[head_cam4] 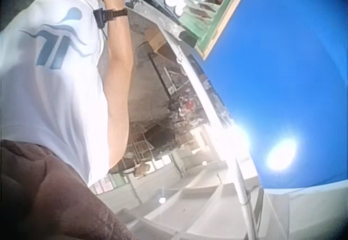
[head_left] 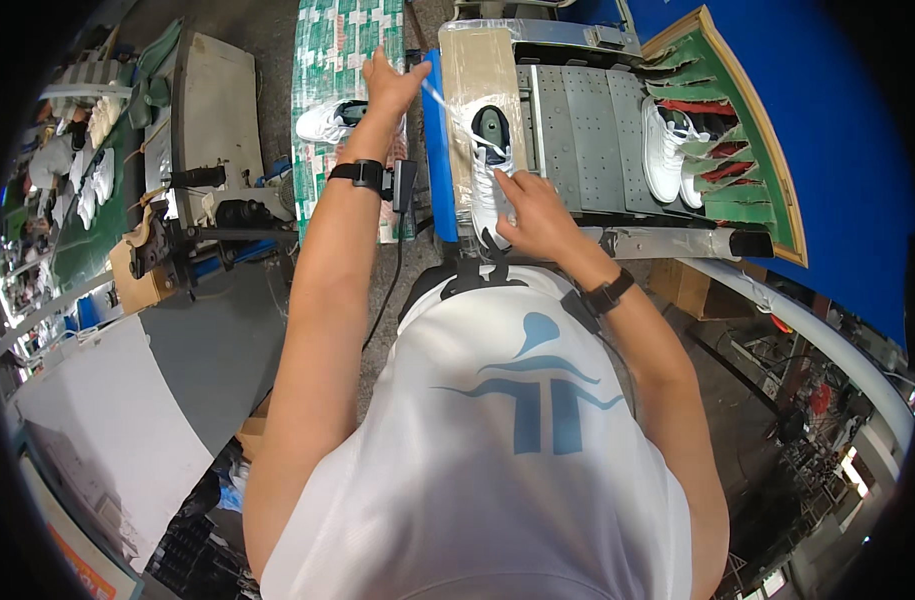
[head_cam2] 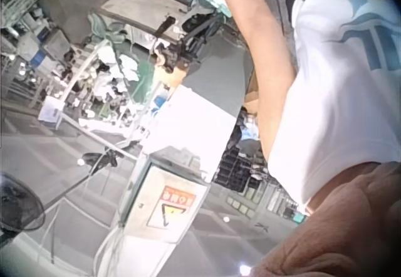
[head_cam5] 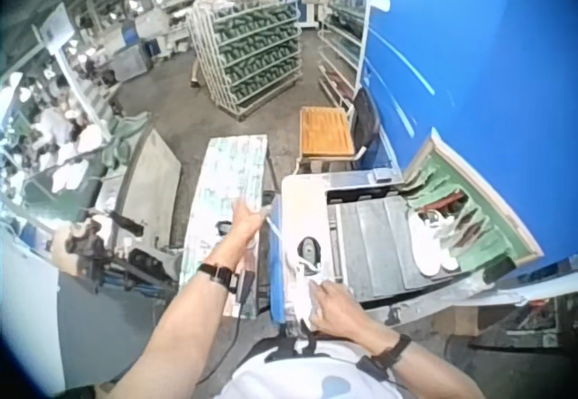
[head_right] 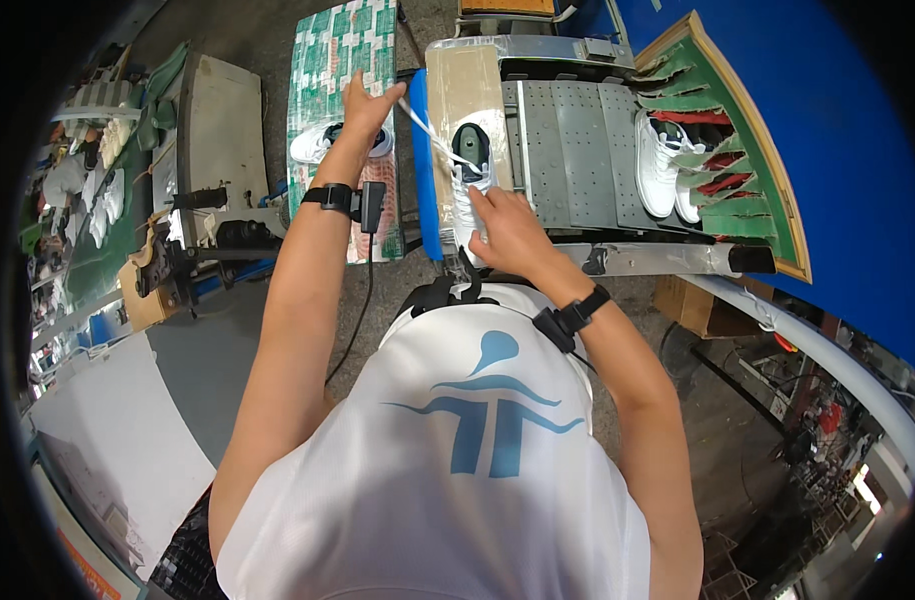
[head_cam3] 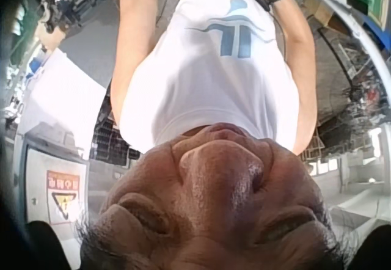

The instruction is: Lacing white sneakers at a shoe manufacturing station.

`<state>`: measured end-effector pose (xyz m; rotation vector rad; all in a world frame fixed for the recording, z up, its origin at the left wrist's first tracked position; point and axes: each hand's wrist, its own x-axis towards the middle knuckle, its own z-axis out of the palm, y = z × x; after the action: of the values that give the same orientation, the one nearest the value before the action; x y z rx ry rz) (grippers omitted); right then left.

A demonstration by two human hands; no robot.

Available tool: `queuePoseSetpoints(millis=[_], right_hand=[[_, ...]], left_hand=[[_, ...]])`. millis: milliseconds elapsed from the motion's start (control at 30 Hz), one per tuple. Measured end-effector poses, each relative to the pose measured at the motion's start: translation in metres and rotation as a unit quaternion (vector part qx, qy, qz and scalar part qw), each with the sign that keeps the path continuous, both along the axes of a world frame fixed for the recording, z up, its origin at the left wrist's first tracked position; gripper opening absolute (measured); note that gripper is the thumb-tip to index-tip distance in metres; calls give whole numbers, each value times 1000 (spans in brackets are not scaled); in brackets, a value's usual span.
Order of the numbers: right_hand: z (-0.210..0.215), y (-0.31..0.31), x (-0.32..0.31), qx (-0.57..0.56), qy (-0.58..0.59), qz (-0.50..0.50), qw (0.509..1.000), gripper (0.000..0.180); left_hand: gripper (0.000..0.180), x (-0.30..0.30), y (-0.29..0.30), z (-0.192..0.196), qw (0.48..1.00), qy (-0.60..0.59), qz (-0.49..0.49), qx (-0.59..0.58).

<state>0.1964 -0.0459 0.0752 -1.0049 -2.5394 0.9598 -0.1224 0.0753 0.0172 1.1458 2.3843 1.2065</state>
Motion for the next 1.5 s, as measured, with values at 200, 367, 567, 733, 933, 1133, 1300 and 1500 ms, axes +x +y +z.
queuePoseSetpoints(millis=[200, 367, 567, 733, 933, 1133, 1300, 1500], right_hand=[[-19, 2, -19, 122, -85, 32, 988, 71], [-7, 8, -16, -81, -26, -22, 996, 66], [-5, 19, -34, -180, -19, -46, 982, 61], [14, -9, 3, -163, -21, 18, 986, 67], [28, -6, 49, -139, -39, 43, 989, 69], [0, 12, -4, -10, -10, 2, 1000, 59], [-25, 15, -22, -26, -29, 54, 998, 59], [3, 1, 13, -102, -69, 104, 987, 60]], left_hand=[[82, 50, -51, 5, 878, -40, -443, -175], [89, 58, -48, 1, 857, -80, -468, -201], [100, 73, -47, 10, 875, -14, -435, -213], [102, 68, -44, 8, 873, 6, -439, -213], [105, 65, -41, -1, 872, -32, -430, -234], [110, 66, -44, -11, 873, -77, -442, -190], [110, 71, -44, 3, 867, -102, -428, -232], [106, 57, -52, -18, 872, -126, -427, -204]])
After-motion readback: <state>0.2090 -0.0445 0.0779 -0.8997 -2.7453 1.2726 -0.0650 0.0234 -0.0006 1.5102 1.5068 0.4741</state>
